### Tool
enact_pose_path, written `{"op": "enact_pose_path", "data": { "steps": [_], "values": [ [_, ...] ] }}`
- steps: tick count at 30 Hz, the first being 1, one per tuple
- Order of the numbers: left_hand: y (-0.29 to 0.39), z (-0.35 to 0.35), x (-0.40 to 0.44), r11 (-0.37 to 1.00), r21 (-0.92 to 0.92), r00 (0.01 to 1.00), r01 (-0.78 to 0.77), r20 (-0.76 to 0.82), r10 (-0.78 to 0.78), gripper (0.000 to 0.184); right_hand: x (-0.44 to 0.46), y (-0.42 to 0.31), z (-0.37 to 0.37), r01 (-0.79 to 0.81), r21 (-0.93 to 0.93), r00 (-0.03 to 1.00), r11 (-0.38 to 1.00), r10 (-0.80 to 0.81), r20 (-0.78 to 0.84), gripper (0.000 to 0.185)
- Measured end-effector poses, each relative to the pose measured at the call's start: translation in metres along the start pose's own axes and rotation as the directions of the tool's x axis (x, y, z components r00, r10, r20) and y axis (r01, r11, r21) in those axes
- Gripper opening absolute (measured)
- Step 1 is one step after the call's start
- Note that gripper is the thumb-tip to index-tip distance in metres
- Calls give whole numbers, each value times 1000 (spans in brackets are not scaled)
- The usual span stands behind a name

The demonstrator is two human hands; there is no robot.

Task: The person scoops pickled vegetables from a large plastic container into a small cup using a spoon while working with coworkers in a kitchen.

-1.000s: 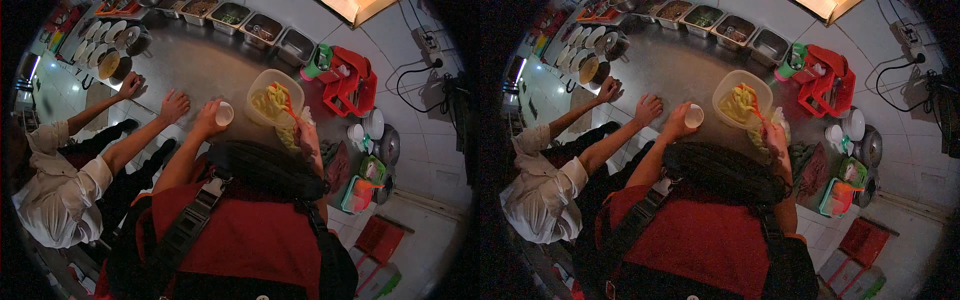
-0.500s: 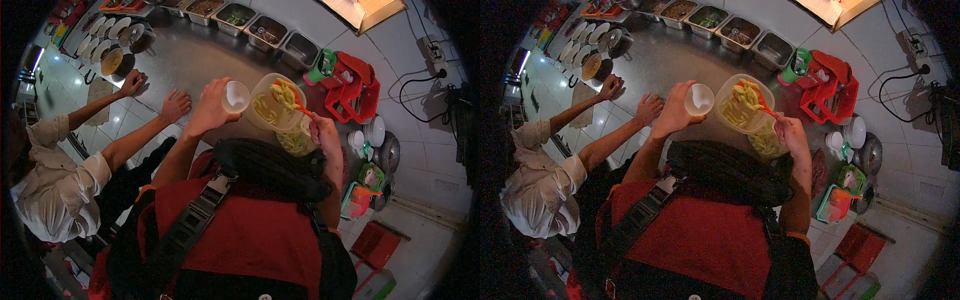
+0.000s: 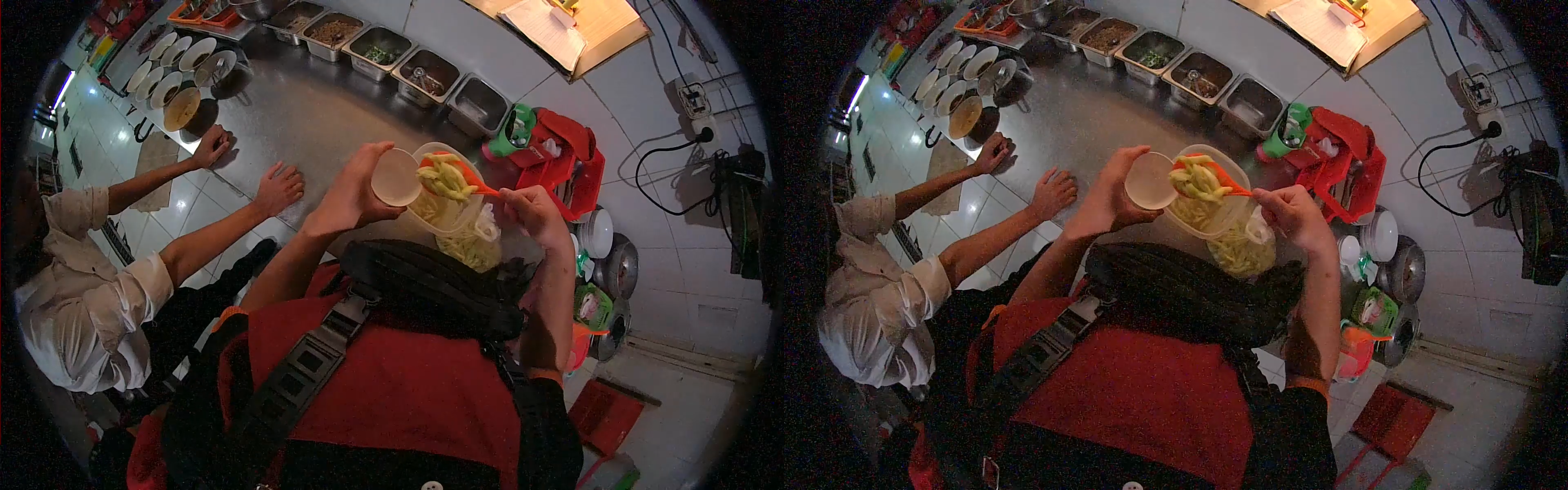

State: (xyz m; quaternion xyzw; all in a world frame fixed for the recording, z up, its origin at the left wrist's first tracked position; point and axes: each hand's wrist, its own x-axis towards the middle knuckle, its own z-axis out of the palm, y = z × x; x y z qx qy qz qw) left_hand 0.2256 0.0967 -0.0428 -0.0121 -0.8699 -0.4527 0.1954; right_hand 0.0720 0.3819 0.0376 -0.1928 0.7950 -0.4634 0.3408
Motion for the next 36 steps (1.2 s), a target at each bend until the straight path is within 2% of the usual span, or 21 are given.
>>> {"op": "enact_pose_path", "data": {
  "steps": [2,3,5,6,8,9,11,12,14,16,19,22,27,29,33,35,36],
  "values": [
    [1,6,2,999,-31,999,-21,-29,20,89,13,-5,-9,-34,-167,994,985,50,93,53],
    [4,9,3,999,-10,999,-31,-33,30,89,19,-14,-10,-33,-168,995,985,49,90,53],
    [7,17,2,999,8,999,-40,-36,40,88,26,-42,-3,-36,-441,988,897,98,117,58],
    [6,23,1,999,13,999,-33,-24,34,90,29,-53,1,-37,-442,988,896,98,115,58],
    [7,27,2,999,20,999,-27,-22,27,91,37,-76,9,94,-647,977,757,54,206,45],
    [9,28,1,1000,10,1000,-4,-6,4,91,39,-89,16,96,-647,976,756,55,210,45],
    [9,29,0,1000,4,1000,21,9,-21,91,40,-118,33,139,-843,982,519,37,185,53],
    [9,29,-1,999,32,1000,8,-12,-7,91,38,-127,43,143,-843,982,519,35,188,53],
    [9,29,-2,998,62,999,-1,-36,3,91,36,-143,62,118,-933,992,339,-85,94,42],
    [11,30,-3,993,20,990,115,-81,-113,90,36,-152,74,148,-941,986,303,-116,118,40],
    [17,28,-3,982,2,975,191,-115,-190,91,32,-163,91,172,-953,979,251,-151,137,39],
    [15,28,-6,986,44,970,161,-193,-149,89,25,-166,102,179,-954,971,239,-197,133,39],
    [20,20,-5,977,23,950,214,-238,-202,91,14,-159,109,170,-955,950,243,-298,94,36],
    [15,19,-5,971,17,944,238,-239,-227,91,8,-160,106,196,-955,940,222,-320,119,25],
    [2,24,-5,973,1,932,232,-287,-222,95,6,-132,101,175,-960,927,217,-364,87,29],
    [1,22,-4,972,-2,928,234,-298,-224,96,1,-120,97,260,-920,852,293,-518,76,32],
    [0,21,-4,978,-11,929,210,-308,-204,96,1,-111,94,258,-921,853,291,-516,76,32]
  ]
}}
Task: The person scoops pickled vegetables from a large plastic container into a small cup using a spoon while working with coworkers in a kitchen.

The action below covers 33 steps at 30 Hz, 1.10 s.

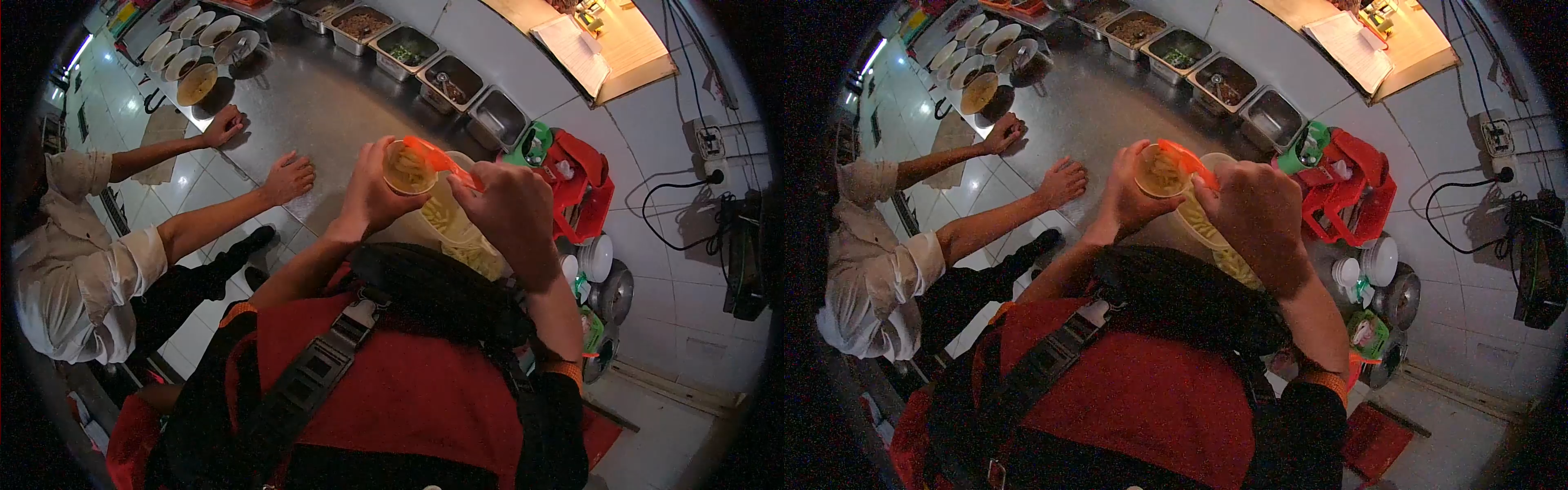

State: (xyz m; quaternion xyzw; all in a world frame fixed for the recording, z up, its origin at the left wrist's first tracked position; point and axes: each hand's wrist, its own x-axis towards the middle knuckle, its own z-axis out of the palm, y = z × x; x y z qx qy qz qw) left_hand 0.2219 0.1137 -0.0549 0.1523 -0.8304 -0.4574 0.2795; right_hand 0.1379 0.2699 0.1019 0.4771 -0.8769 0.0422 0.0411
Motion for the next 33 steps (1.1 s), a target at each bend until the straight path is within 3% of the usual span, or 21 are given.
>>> {"op": "enact_pose_path", "data": {
  "steps": [11,15,17,24,27,30,32,33],
  "values": [
    [-9,6,-1,998,-47,999,-43,-16,42,98,-37,22,53,24,298,974,954,45,-221,28],
    [-3,2,-3,997,-74,999,-36,8,37,95,-42,23,57,19,314,981,949,43,-189,26],
    [-6,2,-2,997,-57,999,-48,11,49,95,-41,22,55,50,317,956,947,47,-289,23],
    [-8,-2,-5,998,-37,998,-57,23,57,94,-41,21,57,103,252,970,962,-42,-238,21],
    [-8,-6,-6,998,-35,998,-48,33,49,93,-39,21,56,158,264,945,951,-69,-318,21],
    [-6,-17,-9,996,-39,995,-77,58,79,93,-44,23,51,76,317,970,945,4,-243,22],
    [-11,-21,-10,994,-61,992,-93,75,97,93,-51,26,50,-24,498,960,867,158,-229,25],
    [-18,-20,-11,995,-49,993,-83,79,86,92,-56,29,49,-28,499,962,866,159,-223,25]
  ]
}}
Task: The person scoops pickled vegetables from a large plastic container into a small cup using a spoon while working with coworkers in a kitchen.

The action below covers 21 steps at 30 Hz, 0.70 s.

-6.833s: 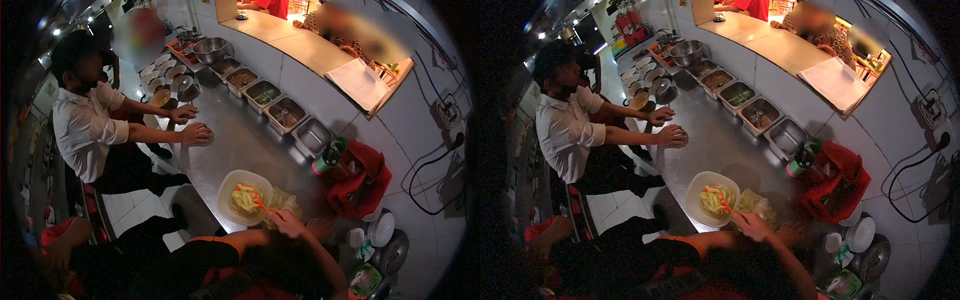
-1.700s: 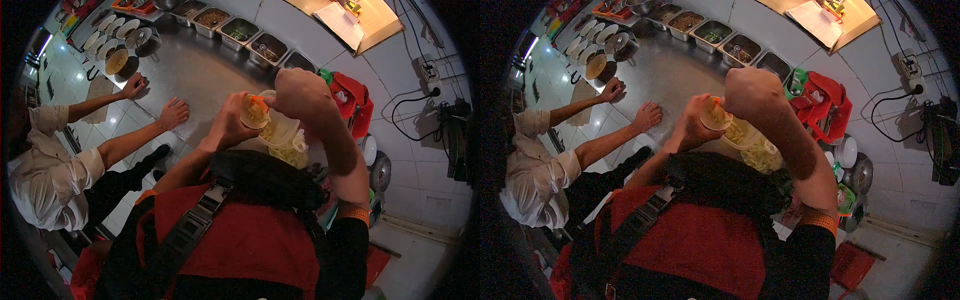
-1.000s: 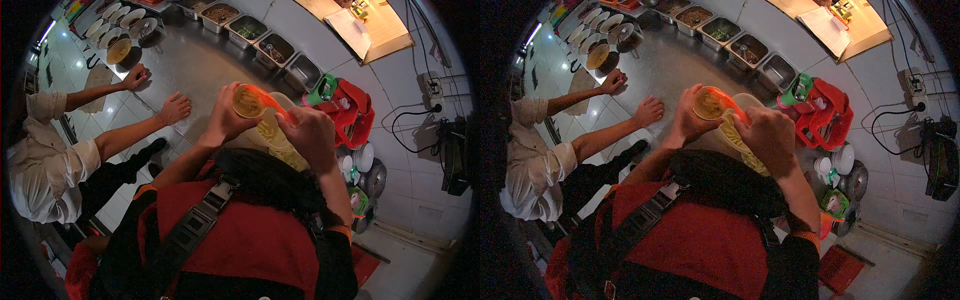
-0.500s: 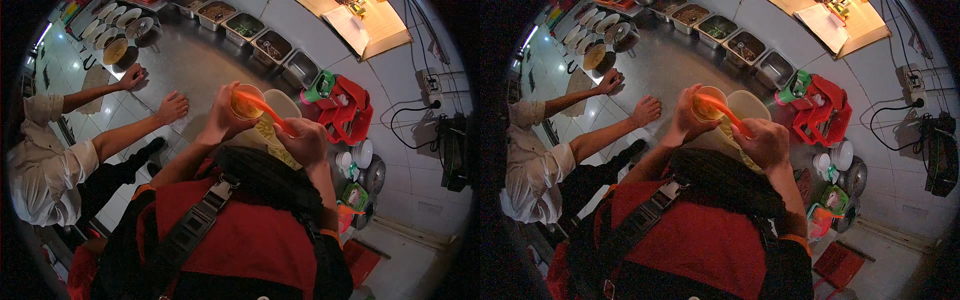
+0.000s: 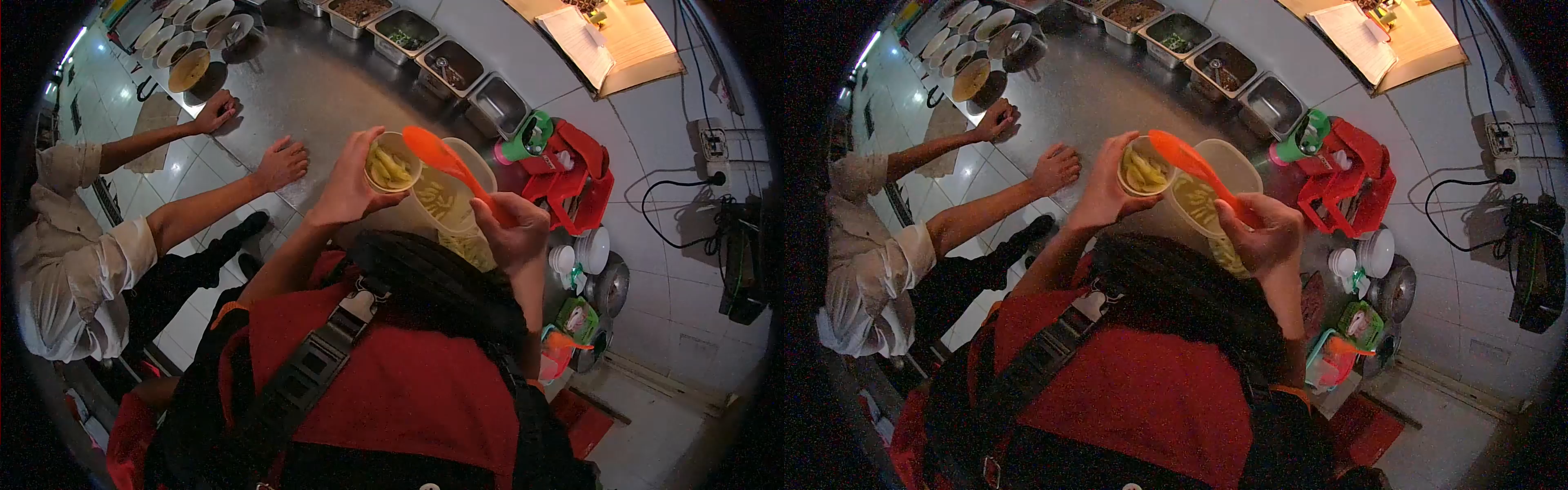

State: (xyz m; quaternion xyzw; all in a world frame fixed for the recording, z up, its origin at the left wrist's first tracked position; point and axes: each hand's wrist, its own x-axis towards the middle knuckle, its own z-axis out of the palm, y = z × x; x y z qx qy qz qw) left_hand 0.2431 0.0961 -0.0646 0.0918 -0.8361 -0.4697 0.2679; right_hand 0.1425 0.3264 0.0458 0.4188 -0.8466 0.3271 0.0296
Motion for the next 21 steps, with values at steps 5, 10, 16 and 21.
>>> {"op": "enact_pose_path", "data": {
  "steps": [5,10,16,21],
  "values": [
    [-47,-2,-8,990,85,994,108,6,-109,91,-19,26,-10,-511,91,859,855,504,92,29],
    [-118,29,-22,964,161,976,210,17,-216,90,-42,65,7,-413,-139,885,900,433,172,30],
    [-164,54,-35,973,198,977,117,153,-149,95,-39,66,21,-416,-257,857,873,470,210,31],
    [-111,27,-16,876,482,957,15,248,-153,103,-22,65,36,-222,-346,920,912,313,236,27]
  ]
}}
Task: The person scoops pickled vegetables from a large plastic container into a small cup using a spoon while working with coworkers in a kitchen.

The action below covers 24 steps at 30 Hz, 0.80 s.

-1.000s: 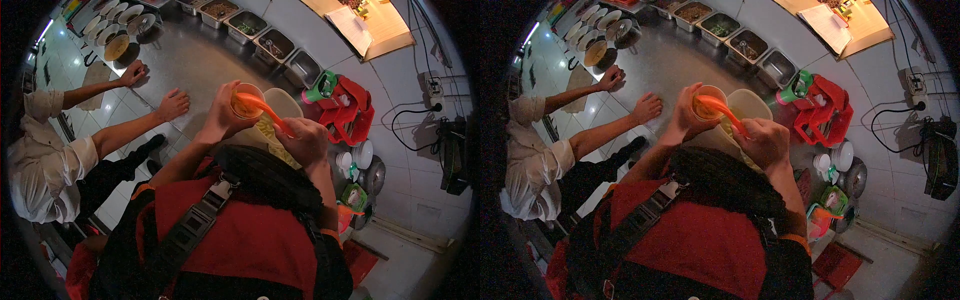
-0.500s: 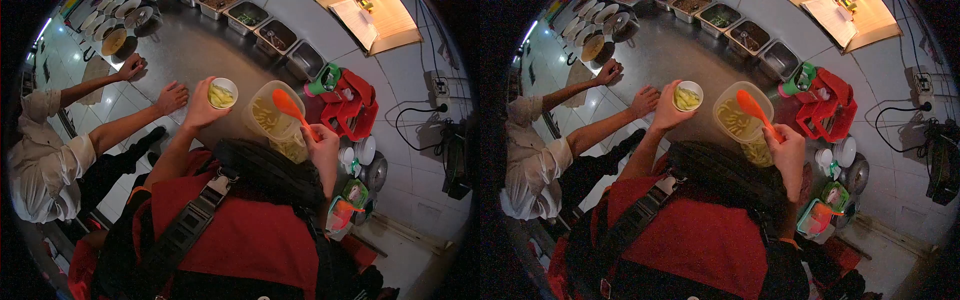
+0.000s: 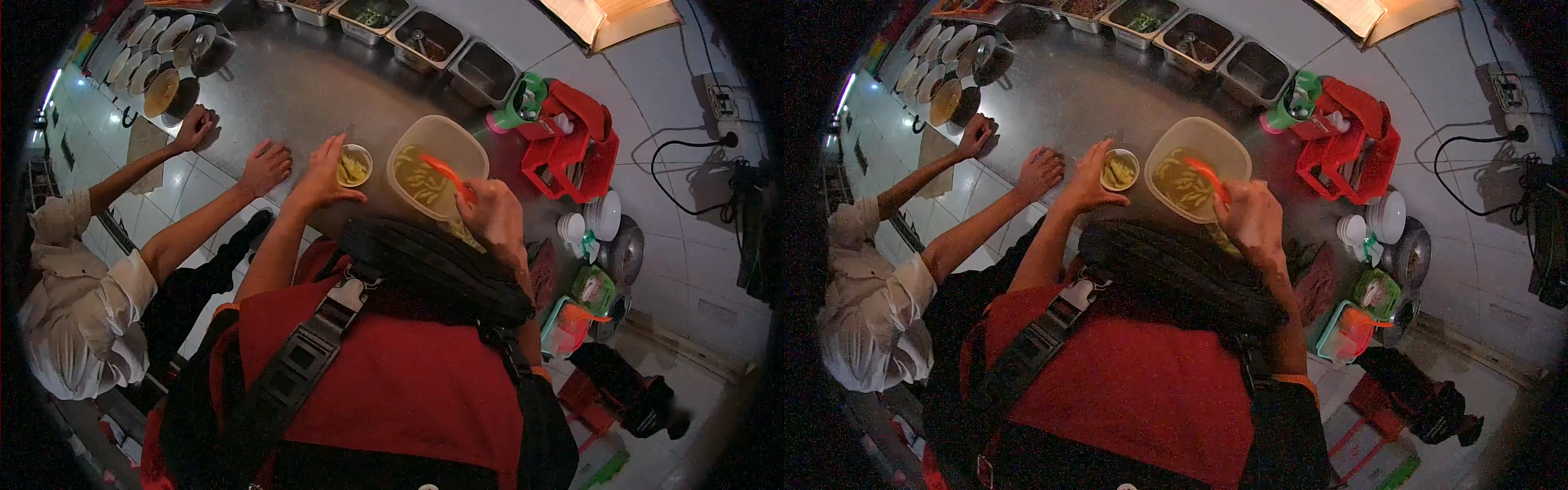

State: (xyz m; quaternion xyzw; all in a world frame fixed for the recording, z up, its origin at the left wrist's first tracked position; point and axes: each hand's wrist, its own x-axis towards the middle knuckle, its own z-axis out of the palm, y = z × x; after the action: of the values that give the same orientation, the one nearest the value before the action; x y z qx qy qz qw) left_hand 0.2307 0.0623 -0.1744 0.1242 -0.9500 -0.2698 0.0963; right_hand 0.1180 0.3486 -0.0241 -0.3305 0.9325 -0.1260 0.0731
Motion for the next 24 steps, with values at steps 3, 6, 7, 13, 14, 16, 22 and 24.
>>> {"op": "enact_pose_path", "data": {
  "steps": [3,6,7,13,14,16,22,24],
  "values": [
    [40,-43,17,910,-399,984,111,176,-42,80,26,-2,13,41,-26,998,999,-39,58,21],
    [65,-42,40,772,-510,860,380,503,-90,46,52,7,46,92,-180,996,979,-88,30,18],
    [69,-32,45,848,-434,879,303,471,-74,41,59,9,59,89,-180,996,980,-85,29,18],
    [75,-2,48,736,-644,953,208,304,-3,42,71,13,82,290,-156,957,944,-285,51,17],
    [74,0,46,762,-620,960,185,279,-6,41,68,13,80,323,-110,945,940,-314,94,14],
    [77,-2,44,790,-592,967,158,256,-2,40,66,8,72,347,-61,932,936,-338,129,12],
    [87,-9,36,830,-556,984,43,165,60,40,53,7,54,441,-198,865,876,-355,355,15],
    [92,-13,32,832,-555,983,-6,150,107,42,46,2,38,341,-267,855,901,-179,487,15]
  ]
}}
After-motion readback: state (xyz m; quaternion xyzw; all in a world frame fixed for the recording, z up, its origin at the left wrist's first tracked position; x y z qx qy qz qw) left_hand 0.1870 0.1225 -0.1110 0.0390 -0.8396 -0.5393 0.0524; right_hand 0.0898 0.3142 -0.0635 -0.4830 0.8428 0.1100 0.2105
